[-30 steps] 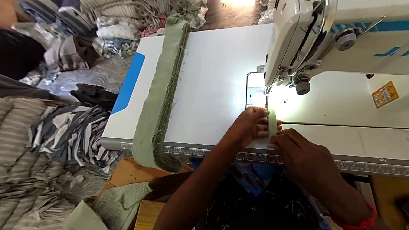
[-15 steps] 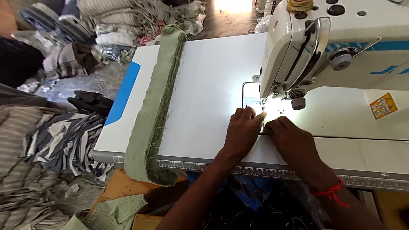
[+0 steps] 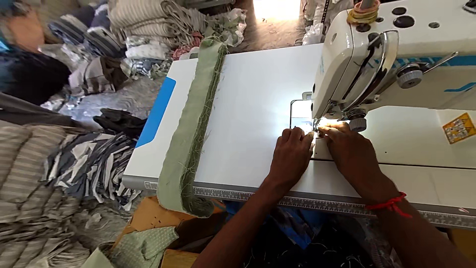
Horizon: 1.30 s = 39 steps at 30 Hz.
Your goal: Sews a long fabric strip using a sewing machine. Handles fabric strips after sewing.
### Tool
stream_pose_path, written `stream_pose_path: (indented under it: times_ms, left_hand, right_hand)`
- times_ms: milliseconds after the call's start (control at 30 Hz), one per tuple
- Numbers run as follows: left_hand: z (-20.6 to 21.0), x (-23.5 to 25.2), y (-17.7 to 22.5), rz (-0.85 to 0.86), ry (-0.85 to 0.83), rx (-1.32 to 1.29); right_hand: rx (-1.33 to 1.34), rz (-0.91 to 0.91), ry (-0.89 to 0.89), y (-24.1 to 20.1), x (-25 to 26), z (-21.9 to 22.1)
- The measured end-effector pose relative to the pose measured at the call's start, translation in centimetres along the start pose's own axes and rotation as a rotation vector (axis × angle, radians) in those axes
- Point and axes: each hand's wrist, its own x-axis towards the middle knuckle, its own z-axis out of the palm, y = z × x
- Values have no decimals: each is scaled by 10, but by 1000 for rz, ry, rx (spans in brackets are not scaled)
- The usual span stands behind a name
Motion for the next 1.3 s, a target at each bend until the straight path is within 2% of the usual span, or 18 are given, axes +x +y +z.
stream_pose_path:
  times_ms: [167, 367, 633, 833, 1067, 1200, 1300]
  left_hand:
    - [0, 0, 0, 8, -3, -4]
    - [-1, 0, 1, 5, 13, -22]
    - [0, 0, 0, 9, -1, 2]
    - [0, 0, -1, -7, 3, -13]
    - [-2, -3, 1, 4, 26, -67]
    - [-4, -3, 10, 92, -18, -12]
    - [1, 5, 20, 69, -79, 77]
  right_hand:
    - [91, -26, 7, 10, 3, -6]
    - [82, 58, 27, 19, 16, -10]
    - [44, -214, 16, 42, 19, -3]
    - [-122, -423, -12, 47, 13, -6]
    - [-100, -253, -28, 17, -8, 0]
    - [-6, -224, 29, 20, -15, 7]
    - [144, -211, 83, 30, -31, -3]
